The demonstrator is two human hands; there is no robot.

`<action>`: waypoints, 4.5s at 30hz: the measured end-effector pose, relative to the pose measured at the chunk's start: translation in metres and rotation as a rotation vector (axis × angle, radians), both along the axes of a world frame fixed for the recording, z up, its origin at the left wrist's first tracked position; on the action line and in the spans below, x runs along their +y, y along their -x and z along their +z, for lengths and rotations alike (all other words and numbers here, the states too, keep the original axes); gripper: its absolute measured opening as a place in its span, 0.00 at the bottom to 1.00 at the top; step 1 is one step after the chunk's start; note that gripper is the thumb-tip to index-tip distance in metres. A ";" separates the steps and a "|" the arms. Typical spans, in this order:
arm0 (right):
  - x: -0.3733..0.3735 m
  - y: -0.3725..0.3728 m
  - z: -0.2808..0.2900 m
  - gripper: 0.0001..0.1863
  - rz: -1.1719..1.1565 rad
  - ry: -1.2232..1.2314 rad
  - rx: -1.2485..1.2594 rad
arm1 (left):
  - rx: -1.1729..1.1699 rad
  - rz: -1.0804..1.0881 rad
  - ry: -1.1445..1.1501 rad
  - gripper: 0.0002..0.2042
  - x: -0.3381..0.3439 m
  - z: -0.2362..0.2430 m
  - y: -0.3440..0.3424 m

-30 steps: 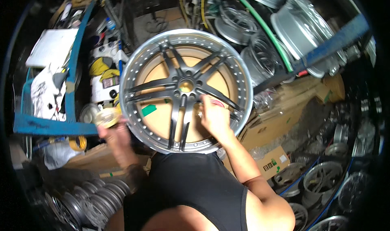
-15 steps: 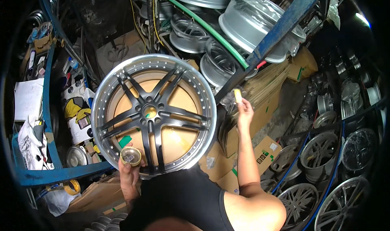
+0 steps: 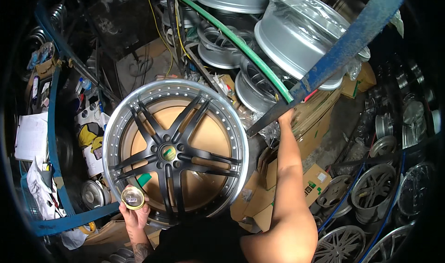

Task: The person removes a center cap from a wheel rim, wraps adhesive tape around the edge of the center cap by hand, and repeatedly fits and removes the cap in the center of the wheel rim.

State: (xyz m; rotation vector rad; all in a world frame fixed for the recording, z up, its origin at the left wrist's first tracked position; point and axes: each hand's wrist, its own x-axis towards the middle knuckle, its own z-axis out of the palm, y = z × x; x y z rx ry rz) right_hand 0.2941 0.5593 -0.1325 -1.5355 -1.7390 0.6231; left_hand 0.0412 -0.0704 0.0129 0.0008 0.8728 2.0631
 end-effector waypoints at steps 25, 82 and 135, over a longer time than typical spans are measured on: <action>-0.369 0.120 0.213 0.12 0.973 0.179 0.440 | 0.102 -0.321 0.028 0.46 0.042 0.019 -0.007; -0.440 0.137 0.222 0.13 1.420 0.367 0.284 | 0.237 -0.216 -0.298 0.29 0.026 0.007 -0.039; -0.455 0.141 0.181 0.15 1.147 0.534 0.138 | 0.334 0.207 -0.114 0.25 0.044 0.002 -0.042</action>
